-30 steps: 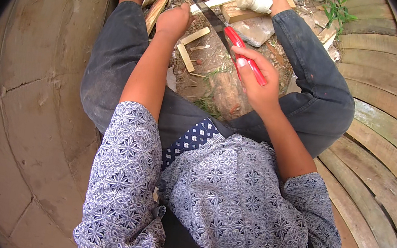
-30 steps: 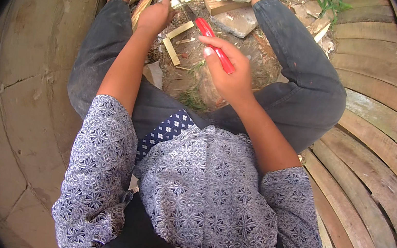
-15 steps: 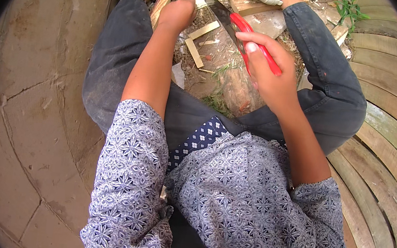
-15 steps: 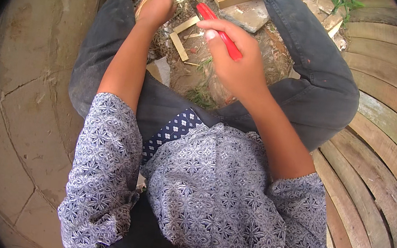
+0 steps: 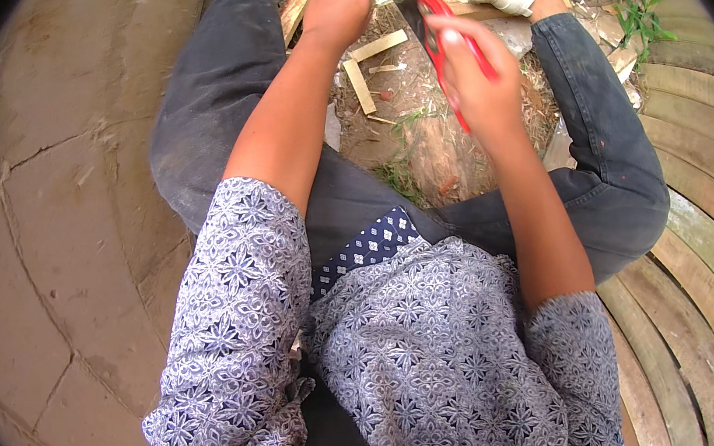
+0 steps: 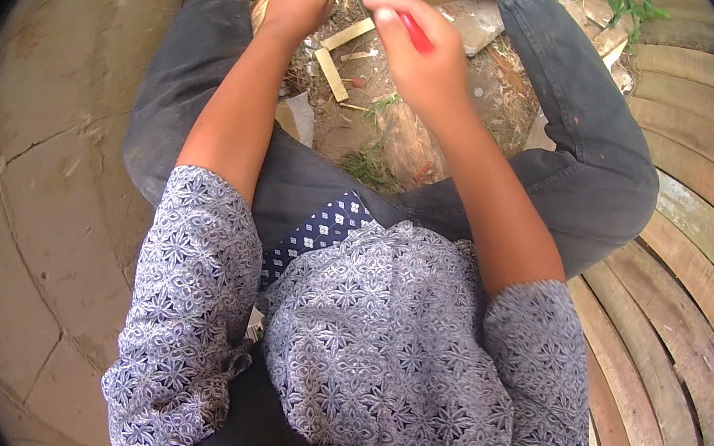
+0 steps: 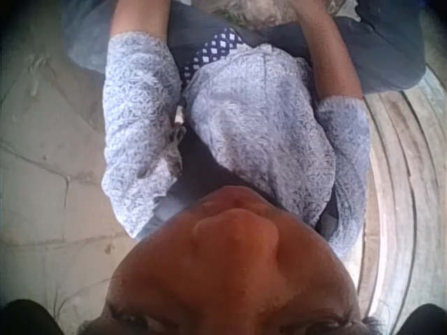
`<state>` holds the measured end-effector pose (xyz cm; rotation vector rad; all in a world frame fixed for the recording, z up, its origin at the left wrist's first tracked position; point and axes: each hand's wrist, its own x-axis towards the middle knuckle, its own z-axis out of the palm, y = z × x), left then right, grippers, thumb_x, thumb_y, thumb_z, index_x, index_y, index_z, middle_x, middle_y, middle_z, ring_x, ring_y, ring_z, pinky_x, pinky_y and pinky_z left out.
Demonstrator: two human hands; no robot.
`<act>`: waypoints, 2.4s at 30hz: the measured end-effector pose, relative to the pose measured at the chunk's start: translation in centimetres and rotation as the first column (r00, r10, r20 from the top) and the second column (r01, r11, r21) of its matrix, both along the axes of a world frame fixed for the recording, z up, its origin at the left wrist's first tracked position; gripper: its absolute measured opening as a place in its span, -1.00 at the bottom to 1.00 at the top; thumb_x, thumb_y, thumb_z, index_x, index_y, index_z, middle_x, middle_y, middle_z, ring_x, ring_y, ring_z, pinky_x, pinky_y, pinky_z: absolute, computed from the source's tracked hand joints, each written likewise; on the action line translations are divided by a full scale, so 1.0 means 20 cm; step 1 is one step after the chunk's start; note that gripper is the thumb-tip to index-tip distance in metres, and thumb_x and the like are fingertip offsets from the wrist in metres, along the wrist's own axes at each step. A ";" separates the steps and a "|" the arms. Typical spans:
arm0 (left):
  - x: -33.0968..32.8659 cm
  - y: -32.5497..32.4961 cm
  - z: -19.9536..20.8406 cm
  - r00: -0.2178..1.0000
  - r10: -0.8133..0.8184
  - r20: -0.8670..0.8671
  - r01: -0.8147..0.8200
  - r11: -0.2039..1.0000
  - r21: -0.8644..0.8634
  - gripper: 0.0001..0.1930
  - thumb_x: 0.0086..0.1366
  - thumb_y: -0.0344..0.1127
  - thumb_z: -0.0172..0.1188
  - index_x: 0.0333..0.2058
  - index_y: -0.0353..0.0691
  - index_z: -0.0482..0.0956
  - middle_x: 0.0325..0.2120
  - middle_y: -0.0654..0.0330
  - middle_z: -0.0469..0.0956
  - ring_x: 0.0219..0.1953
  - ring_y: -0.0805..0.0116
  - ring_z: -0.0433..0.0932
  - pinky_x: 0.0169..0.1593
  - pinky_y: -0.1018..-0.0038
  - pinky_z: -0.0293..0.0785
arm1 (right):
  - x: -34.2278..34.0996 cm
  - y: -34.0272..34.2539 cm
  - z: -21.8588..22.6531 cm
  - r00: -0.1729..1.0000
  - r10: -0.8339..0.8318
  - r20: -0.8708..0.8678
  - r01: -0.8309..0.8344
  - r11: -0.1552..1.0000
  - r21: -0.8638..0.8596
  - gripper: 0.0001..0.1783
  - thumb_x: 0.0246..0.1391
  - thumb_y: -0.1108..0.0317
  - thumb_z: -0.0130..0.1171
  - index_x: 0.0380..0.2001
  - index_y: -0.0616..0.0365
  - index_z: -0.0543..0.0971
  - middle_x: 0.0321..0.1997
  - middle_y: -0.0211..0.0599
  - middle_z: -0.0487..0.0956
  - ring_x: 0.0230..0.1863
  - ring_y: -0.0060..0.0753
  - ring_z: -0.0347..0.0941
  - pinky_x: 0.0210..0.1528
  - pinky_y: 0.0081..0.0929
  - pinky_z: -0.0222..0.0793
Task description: The person sits on the ground and uses a red hand saw to cut a small piece of wood. They hold the wood steady with their left hand and saw with their right hand, producing wood shavings.
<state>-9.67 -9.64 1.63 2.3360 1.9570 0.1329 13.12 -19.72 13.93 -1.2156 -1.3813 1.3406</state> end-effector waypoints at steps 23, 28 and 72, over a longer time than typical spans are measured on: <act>-0.03 -0.02 0.05 0.999 -0.015 -0.031 0.014 0.999 -0.038 -0.82 0.23 -0.44 0.06 -0.22 -0.28 0.57 -0.26 -0.11 0.68 -0.21 -0.08 0.70 -0.17 0.06 0.61 | 0.03 -0.14 0.02 0.995 0.013 0.104 -0.021 0.997 0.078 -0.81 0.31 0.38 0.12 -0.14 0.18 0.65 -0.22 -0.39 0.64 -0.22 -0.64 0.48 -0.13 -0.60 0.38; -0.06 -0.03 0.03 0.998 -0.018 -0.053 0.016 0.999 -0.028 -0.82 0.23 -0.46 0.08 -0.19 -0.28 0.57 -0.26 -0.08 0.69 -0.20 -0.05 0.70 -0.18 0.08 0.62 | 0.32 -0.55 0.30 0.986 0.054 0.155 -0.028 0.986 -0.167 -0.78 0.33 0.36 0.09 -0.13 0.25 0.64 -0.24 -0.36 0.63 -0.24 -0.61 0.47 -0.15 -0.62 0.37; -0.32 -0.11 0.05 0.895 0.439 0.082 -0.339 0.788 -0.514 0.20 0.14 0.72 -0.38 0.22 -0.41 0.44 0.15 -0.20 0.49 0.23 -0.06 0.47 0.25 0.11 0.38 | 0.19 -0.08 0.03 0.994 0.064 -0.083 -0.078 0.981 -0.177 -0.76 0.31 0.30 0.14 -0.05 0.15 0.65 -0.50 -0.60 0.49 -0.60 -0.83 0.26 -0.59 -0.74 0.12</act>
